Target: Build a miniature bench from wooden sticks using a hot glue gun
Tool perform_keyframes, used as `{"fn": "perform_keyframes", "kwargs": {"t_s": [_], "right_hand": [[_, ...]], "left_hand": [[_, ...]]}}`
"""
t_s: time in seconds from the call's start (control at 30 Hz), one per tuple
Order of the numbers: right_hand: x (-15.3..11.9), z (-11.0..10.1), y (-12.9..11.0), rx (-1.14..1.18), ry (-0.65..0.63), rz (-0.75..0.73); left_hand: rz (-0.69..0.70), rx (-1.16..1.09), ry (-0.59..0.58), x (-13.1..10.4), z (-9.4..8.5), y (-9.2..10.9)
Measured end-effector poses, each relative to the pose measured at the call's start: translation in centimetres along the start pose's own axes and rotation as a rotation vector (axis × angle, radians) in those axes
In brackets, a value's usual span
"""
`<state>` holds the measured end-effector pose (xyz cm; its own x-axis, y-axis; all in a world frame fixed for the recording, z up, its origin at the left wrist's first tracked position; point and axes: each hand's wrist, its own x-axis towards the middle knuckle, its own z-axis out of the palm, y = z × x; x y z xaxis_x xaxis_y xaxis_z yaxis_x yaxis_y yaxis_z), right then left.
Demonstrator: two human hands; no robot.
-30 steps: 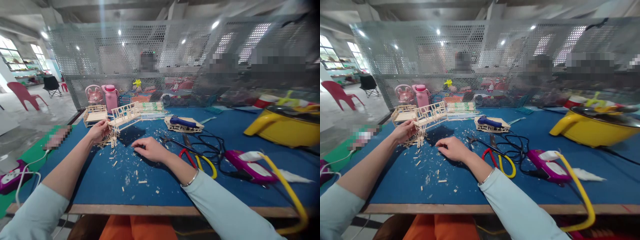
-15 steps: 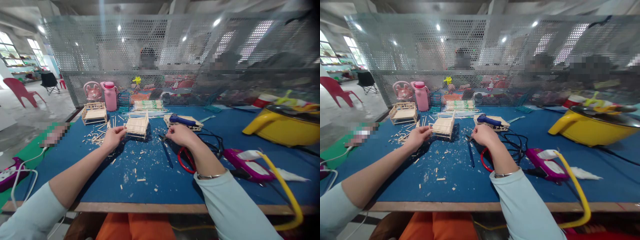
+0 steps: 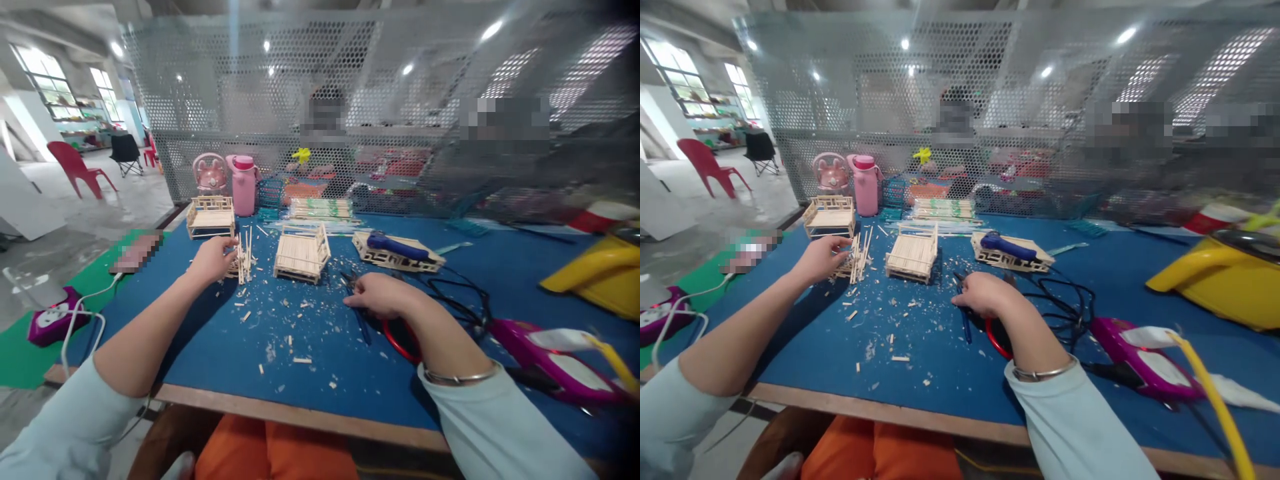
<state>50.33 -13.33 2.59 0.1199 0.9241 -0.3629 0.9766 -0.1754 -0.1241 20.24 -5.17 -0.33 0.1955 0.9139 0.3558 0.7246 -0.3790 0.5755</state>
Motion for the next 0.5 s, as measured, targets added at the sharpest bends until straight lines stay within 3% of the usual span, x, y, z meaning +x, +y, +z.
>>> {"fn": "perform_keyframes", "kwargs": {"t_s": [0.23,0.3,0.5], "right_hand": [[0.4,0.3,-0.7,-0.061,0.055,0.020],[0.5,0.4,-0.9,-0.087,0.110,0.020],[-0.3,-0.8,0.3,-0.027,0.368,0.038]], "left_hand": [[0.154,0.024,-0.250,-0.5,1.6,-0.2],[0.116,0.047,-0.235,-0.5,1.5,-0.4],[-0.051,0.102,-0.034,0.1,0.2,-0.9]]}}
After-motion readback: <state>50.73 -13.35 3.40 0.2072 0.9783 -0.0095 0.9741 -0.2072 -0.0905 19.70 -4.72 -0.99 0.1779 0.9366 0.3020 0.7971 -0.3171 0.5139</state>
